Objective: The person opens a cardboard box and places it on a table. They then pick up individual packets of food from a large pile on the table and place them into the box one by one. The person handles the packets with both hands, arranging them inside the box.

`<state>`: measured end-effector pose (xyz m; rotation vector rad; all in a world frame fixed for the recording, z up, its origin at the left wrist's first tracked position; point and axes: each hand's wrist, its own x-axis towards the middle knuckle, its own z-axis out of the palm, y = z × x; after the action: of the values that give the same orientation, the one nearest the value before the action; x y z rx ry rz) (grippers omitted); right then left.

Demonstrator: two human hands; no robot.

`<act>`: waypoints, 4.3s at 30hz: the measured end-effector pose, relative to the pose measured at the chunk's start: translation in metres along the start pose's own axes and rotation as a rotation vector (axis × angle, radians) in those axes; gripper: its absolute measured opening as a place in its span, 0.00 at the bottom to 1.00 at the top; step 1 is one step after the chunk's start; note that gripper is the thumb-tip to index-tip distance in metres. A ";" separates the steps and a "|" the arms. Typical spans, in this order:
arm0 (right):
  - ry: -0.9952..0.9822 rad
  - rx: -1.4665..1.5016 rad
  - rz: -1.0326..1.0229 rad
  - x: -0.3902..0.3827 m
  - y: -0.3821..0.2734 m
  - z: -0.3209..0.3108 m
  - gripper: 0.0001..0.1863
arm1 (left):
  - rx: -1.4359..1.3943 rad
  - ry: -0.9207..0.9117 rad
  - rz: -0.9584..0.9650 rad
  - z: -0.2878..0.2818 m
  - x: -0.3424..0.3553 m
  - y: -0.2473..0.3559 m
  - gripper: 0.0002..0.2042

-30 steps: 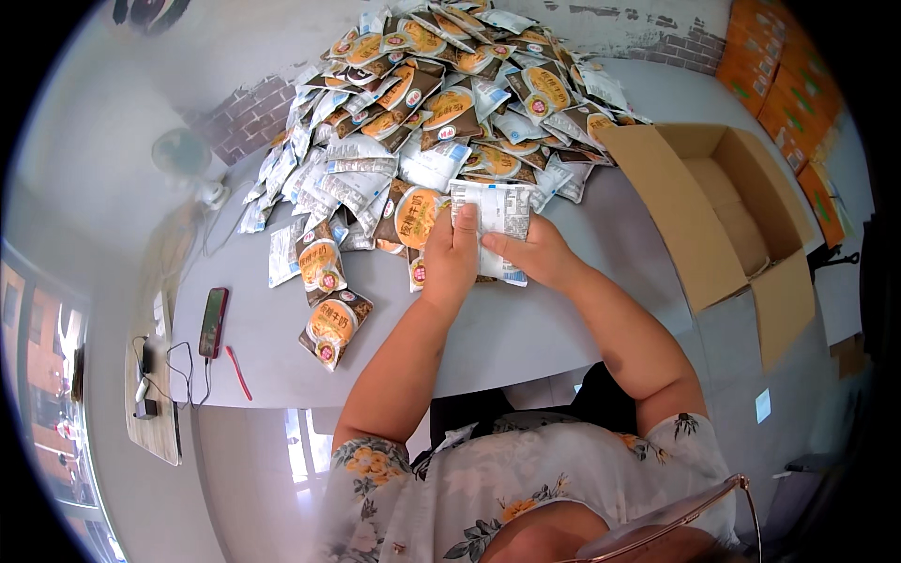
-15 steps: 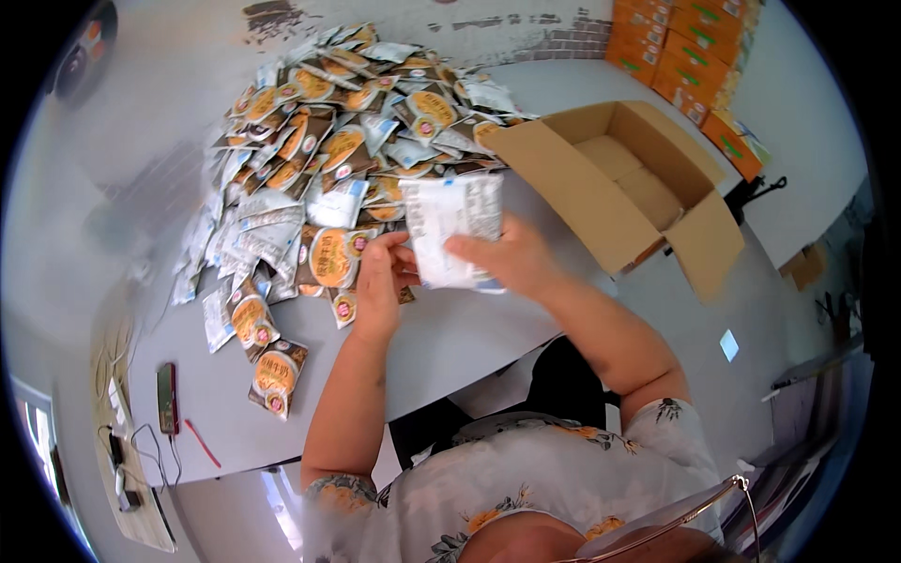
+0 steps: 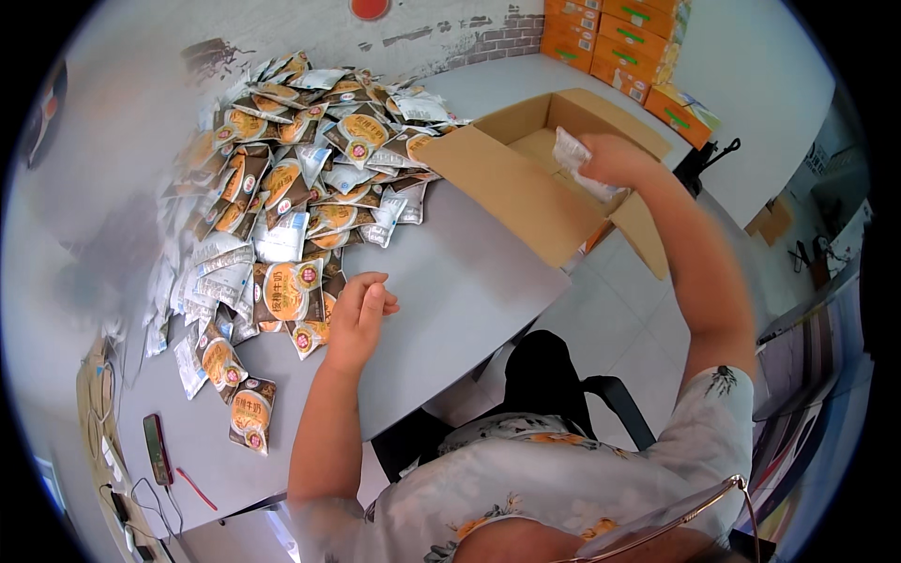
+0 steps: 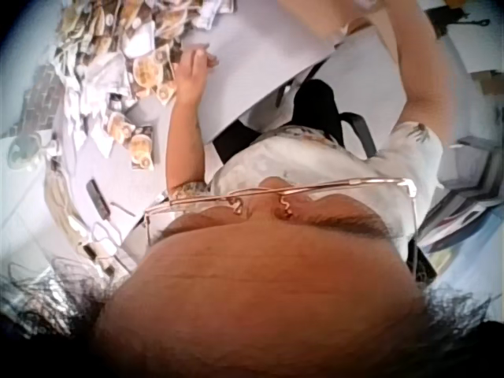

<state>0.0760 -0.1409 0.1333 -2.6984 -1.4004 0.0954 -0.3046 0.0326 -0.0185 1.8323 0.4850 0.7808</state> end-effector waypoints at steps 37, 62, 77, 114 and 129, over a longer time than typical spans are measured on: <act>-0.269 0.383 0.011 0.012 0.004 0.054 0.54 | 0.060 -0.012 -0.002 0.003 0.000 0.002 0.12; -0.329 1.576 -0.187 0.009 -0.320 0.194 0.25 | -0.453 1.157 -0.080 -0.090 0.020 -0.027 0.13; -0.384 1.105 -0.686 -0.012 -0.303 0.186 0.20 | -0.784 0.871 0.011 -0.071 0.016 0.002 0.14; 0.490 1.827 -1.961 -0.148 -0.218 0.049 0.09 | -0.534 0.680 -0.184 -0.056 0.022 -0.020 0.19; 0.179 2.013 -1.381 -0.102 -0.170 0.090 0.17 | -0.477 0.697 -0.224 -0.053 0.025 -0.022 0.19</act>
<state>-0.1301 -0.1217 0.0649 -0.0455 -1.3078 0.6092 -0.3243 0.0920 -0.0182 1.0156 0.8434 1.2523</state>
